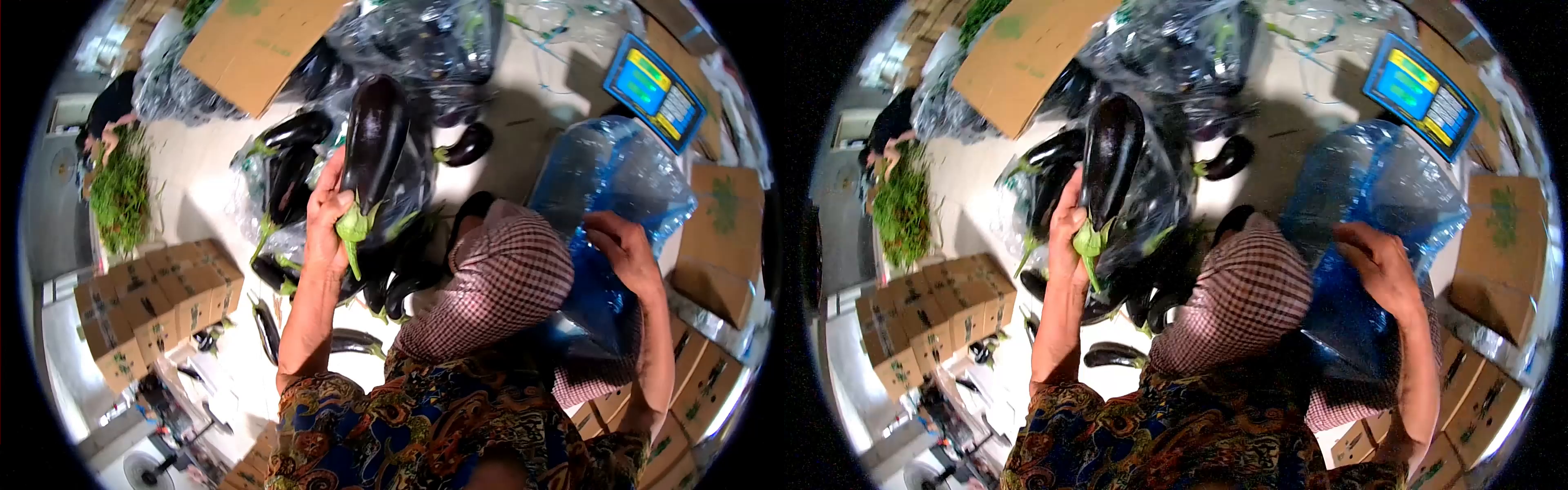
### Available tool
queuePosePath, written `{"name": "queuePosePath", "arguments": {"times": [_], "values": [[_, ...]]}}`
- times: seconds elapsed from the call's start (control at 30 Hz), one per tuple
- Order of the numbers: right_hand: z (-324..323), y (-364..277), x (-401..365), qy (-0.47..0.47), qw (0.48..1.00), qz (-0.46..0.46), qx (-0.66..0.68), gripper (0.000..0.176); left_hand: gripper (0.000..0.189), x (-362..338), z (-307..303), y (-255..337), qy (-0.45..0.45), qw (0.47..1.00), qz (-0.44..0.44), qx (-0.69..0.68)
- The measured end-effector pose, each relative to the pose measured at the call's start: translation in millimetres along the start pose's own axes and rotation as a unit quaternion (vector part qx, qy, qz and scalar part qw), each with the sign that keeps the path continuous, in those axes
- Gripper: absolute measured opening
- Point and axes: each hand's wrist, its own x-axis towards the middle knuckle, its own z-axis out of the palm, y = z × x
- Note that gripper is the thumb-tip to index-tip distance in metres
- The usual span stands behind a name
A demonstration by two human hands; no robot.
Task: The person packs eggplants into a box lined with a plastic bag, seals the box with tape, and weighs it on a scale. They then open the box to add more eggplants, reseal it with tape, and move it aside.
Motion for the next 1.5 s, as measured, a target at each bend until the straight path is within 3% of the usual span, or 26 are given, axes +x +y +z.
{"name": "queuePosePath", "arguments": {"times": [0.07, 0.17, 0.23, 0.27, 0.3, 0.37, 0.43, 0.47, 0.53, 0.6, 0.7, 0.73, 0.8, 1.0, 1.13, 1.2, 1.27, 1.33, 1.47, 1.5], "values": [[0, -21, 2, -0.013, 0.994, -0.006, 0.107, 0.029, 0.079, 6, 42, 3, -0.045, 0.998, 0.030, 0.033], [10, -34, 13, 0.007, 0.958, -0.120, 0.259, 0.045, 0.086, 13, 107, 0, -0.116, 0.991, 0.049, 0.045], [13, -71, 22, 0.028, 0.897, -0.204, 0.391, 0.061, 0.086, 7, 152, 3, -0.177, 0.972, 0.086, 0.124], [8, -82, 27, 0.040, 0.850, -0.277, 0.447, 0.070, 0.085, 14, 167, -12, -0.230, 0.945, 0.172, 0.159], [-2, -91, 24, 0.051, 0.850, -0.224, 0.474, 0.075, 0.086, 17, 182, -15, -0.268, 0.917, 0.222, 0.195], [-9, -88, 26, 0.096, 0.838, -0.143, 0.518, 0.083, 0.092, 16, 213, -18, -0.366, 0.889, 0.236, 0.143], [-17, -78, 20, 0.127, 0.801, -0.143, 0.567, 0.075, 0.088, 11, 233, -22, -0.395, 0.892, 0.183, 0.122], [-17, -73, 18, 0.164, 0.789, -0.152, 0.573, 0.073, 0.087, 13, 239, -30, -0.388, 0.889, 0.206, 0.130], [-22, -64, 3, 0.217, 0.843, -0.136, 0.473, 0.070, 0.079, 13, 246, -32, -0.377, 0.916, 0.130, 0.050], [-25, -57, -10, 0.231, 0.843, -0.109, 0.474, 0.069, 0.075, 23, 250, -37, -0.352, 0.930, 0.077, 0.074], [-43, -45, -25, 0.191, 0.845, -0.074, 0.495, 0.064, 0.068, 31, 271, -43, -0.416, 0.909, 0.000, 0.033], [-44, -44, -28, 0.195, 0.834, -0.115, 0.502, 0.065, 0.066, 30, 275, -41, -0.442, 0.896, -0.022, 0.035], [-46, -32, -29, 0.200, 0.811, -0.197, 0.514, 0.068, 0.062, 33, 286, -48, -0.472, 0.880, 0.022, 0.047], [-47, -14, -52, 0.222, 0.840, -0.159, 0.468, 0.080, 0.060, 30, 307, -57, -0.503, 0.862, 0.016, 0.066], [-47, 12, -61, 0.162, 0.804, -0.196, 0.537, 0.069, 0.063, 25, 316, -65, -0.515, 0.846, 0.037, 0.134], [-44, 32, -67, 0.115, 0.783, -0.198, 0.579, 0.065, 0.053, 22, 313, -66, -0.524, 0.841, 0.012, 0.132], [-35, 37, -69, 0.098, 0.691, -0.181, 0.693, 0.065, 0.044, 21, 307, -67, -0.535, 0.834, -0.018, 0.133], [-35, 53, -73, 0.083, 0.668, -0.177, 0.718, 0.064, 0.036, 25, 292, -72, -0.514, 0.841, -0.046, 0.161], [-26, 66, -72, 0.070, 0.666, -0.163, 0.725, 0.064, 0.036, 37, 260, -77, -0.478, 0.853, -0.057, 0.203], [-26, 65, -71, 0.083, 0.685, -0.156, 0.707, 0.064, 0.036, 42, 250, -77, -0.465, 0.856, -0.059, 0.218]]}}
